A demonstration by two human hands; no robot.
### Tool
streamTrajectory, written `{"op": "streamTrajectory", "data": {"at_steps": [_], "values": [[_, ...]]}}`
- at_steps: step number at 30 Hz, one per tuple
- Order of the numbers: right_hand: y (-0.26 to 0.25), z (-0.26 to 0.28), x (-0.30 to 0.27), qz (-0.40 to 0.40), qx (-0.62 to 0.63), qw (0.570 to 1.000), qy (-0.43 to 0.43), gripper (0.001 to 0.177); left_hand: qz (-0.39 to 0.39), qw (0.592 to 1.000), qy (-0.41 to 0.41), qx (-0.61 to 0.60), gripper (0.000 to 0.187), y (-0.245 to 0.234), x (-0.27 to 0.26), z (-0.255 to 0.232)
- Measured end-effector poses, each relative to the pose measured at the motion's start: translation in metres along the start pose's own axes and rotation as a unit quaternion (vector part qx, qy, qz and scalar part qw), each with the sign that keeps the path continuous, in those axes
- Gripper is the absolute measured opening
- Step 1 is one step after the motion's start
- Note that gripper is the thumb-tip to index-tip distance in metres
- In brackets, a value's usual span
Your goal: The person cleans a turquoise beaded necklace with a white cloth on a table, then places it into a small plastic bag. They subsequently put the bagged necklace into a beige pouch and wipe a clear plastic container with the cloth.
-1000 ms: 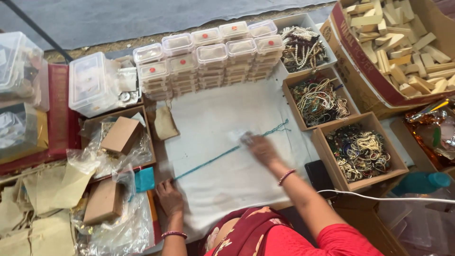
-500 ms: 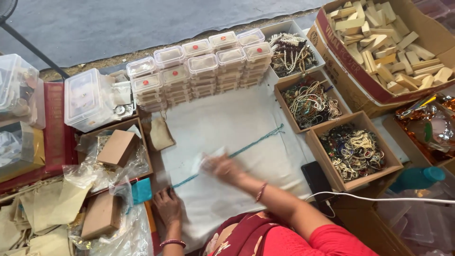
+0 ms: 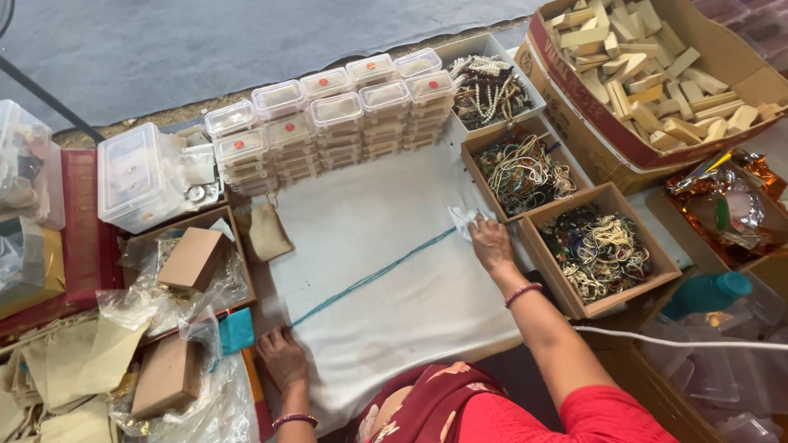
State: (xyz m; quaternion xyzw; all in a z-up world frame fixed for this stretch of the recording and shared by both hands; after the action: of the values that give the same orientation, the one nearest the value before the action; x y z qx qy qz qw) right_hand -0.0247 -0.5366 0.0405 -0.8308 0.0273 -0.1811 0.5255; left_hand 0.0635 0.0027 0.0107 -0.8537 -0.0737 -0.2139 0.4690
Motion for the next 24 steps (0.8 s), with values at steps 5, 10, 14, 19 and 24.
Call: {"op": "streamTrajectory", "data": {"at_steps": [5,10,14,19,24], "values": [[-0.073,0.006,-0.036,0.111,0.095,0.989,-0.007,0.033,0.004,1.000,-0.008,-0.001,0.018,-0.005,0.005,-0.008],[-0.105,-0.036,-0.038,0.387,0.015,0.916,0.106,0.050,0.006,1.000,-0.018,-0.003,0.018,-0.002,0.002,-0.002],[-0.018,-0.038,-0.008,0.222,0.170,0.954,0.104,0.030,-0.003,1.000,-0.018,-0.004,0.016,-0.001,0.001,-0.001],[0.023,-0.033,0.016,0.095,0.336,0.934,0.075,0.059,-0.012,1.000,-0.019,-0.012,0.015,-0.003,-0.003,0.001],[0.031,-0.020,0.013,0.047,0.277,0.960,-0.007,0.061,-0.026,0.999,-0.014,-0.012,0.015,-0.003,-0.006,0.006]]}}
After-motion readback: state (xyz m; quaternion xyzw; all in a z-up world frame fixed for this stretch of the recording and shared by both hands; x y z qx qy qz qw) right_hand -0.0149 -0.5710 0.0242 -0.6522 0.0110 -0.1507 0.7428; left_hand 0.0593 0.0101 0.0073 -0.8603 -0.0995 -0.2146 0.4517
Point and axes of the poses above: each hand's wrist, its own x-axis towards the middle knuckle, its own y-axis out of the palm, z = x × y, the point moved 7 cm from there along x, towards the middle knuckle, and after that the axes turned 6 degrees about -x, right-handed, at the moved point
